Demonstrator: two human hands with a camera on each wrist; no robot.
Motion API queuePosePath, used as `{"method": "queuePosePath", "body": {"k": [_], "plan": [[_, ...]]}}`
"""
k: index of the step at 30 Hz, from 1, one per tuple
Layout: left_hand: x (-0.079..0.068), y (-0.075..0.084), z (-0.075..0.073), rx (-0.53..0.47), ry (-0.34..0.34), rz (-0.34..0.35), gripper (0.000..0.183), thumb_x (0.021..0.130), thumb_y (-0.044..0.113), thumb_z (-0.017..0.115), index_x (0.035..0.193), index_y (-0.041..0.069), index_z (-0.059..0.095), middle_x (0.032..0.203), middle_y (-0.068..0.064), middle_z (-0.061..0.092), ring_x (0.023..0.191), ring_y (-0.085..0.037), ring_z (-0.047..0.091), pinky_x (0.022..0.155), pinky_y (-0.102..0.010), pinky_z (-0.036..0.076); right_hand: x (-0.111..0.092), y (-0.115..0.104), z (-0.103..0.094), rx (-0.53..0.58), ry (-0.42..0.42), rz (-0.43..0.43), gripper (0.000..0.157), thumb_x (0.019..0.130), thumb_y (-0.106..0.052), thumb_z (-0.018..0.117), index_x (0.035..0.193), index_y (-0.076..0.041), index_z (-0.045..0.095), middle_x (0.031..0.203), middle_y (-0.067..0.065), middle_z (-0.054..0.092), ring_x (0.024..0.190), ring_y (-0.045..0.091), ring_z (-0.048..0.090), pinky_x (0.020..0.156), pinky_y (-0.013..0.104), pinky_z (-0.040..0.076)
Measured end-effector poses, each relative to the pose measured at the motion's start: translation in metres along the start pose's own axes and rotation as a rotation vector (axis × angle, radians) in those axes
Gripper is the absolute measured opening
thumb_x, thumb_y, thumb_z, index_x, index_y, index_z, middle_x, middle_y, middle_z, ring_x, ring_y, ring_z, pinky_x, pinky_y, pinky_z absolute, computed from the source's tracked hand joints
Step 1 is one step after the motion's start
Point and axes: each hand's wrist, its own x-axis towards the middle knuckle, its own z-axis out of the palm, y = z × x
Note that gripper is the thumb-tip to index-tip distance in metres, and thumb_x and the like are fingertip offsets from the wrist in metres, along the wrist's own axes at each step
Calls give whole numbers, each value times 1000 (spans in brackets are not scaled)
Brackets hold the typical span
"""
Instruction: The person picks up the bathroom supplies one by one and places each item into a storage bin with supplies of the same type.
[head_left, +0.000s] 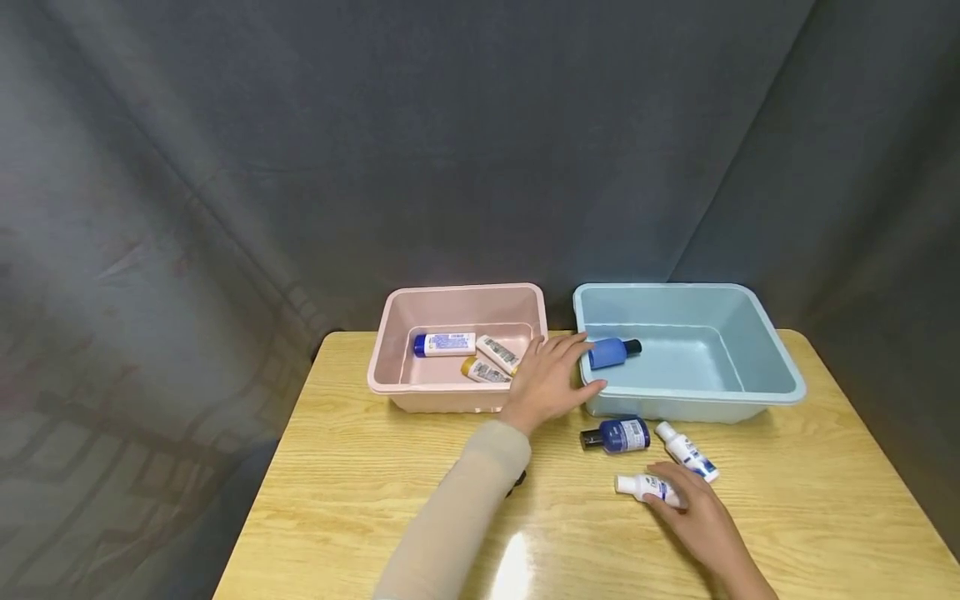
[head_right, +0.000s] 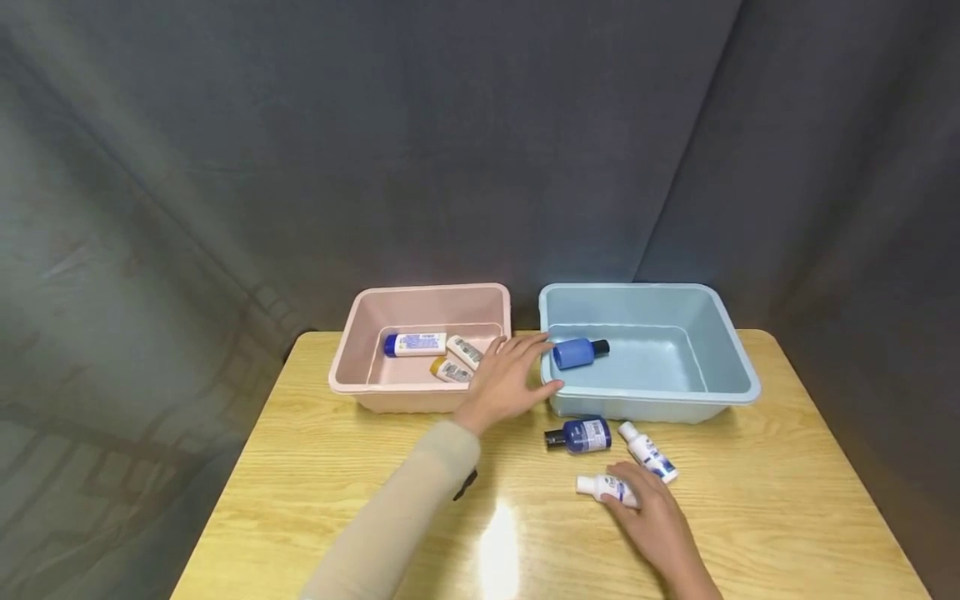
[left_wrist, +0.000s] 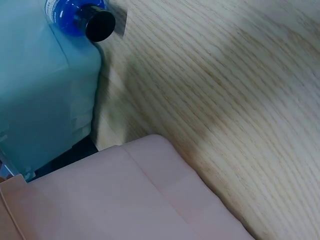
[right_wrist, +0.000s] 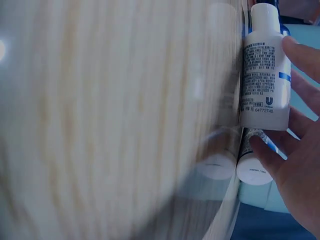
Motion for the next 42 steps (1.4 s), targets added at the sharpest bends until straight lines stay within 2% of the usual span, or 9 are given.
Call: {"method": "queuePosePath", "body": {"k": [4, 9, 17, 24, 32, 36, 42], "plan": [[-1, 0, 1, -8, -1, -6, 72, 92, 75, 36, 150, 33, 42, 158, 12, 33, 141, -14, 35, 119, -44, 20, -1, -1, 2, 10, -12, -2, 42, 75, -6, 83, 113, -1, 69, 119, 23, 64, 114, 47, 54, 90, 68, 40], [-2, 1, -1, -33, -19, -13, 74, 90, 77, 35, 151, 34, 40, 158, 12, 32, 142, -14, 33, 120, -44, 15, -3, 1, 3, 10, -37, 4, 44, 74, -7, 84, 115, -1, 68, 120, 24, 63, 114, 48, 54, 90, 69, 40], [0, 1, -3, -39, -13, -10, 76, 89, 78, 36, 150, 34, 41, 159, 13, 31, 143, -13, 32, 120, -44, 14, 1, 2, 0, 3, -51, 16, 49, 72, -4, 85, 117, -1, 68, 118, 24, 64, 112, 49, 55, 89, 69, 42], [-1, 0, -4, -68, -9, -21, 75, 89, 78, 39, 150, 34, 42, 157, 12, 34, 141, -13, 36, 120, -46, 15, 1, 1, -3, -19, -80, 32, 46, 74, -3, 83, 118, 0, 68, 115, 23, 65, 109, 47, 58, 89, 66, 44], [-3, 1, -1, -76, 3, -21, 77, 89, 78, 39, 149, 30, 43, 157, 9, 36, 139, -16, 39, 117, -48, 24, 3, -6, -1, 52, -88, 44, 42, 77, -5, 81, 117, -1, 69, 116, 22, 66, 110, 48, 59, 91, 66, 44], [-4, 2, 1, -82, 11, -29, 75, 90, 75, 41, 148, 28, 45, 156, 7, 37, 139, -18, 40, 116, -49, 25, 3, -10, -4, 51, -100, 70, 42, 80, -8, 80, 120, -3, 68, 119, 24, 65, 113, 49, 57, 92, 68, 42], [-3, 2, 2, -44, 31, -31, 77, 90, 77, 37, 148, 27, 45, 157, 6, 36, 139, -19, 40, 116, -50, 26, 4, -14, -15, 26, -65, 41, 45, 79, -8, 80, 122, -3, 67, 122, 27, 63, 112, 51, 57, 89, 70, 41]]}}
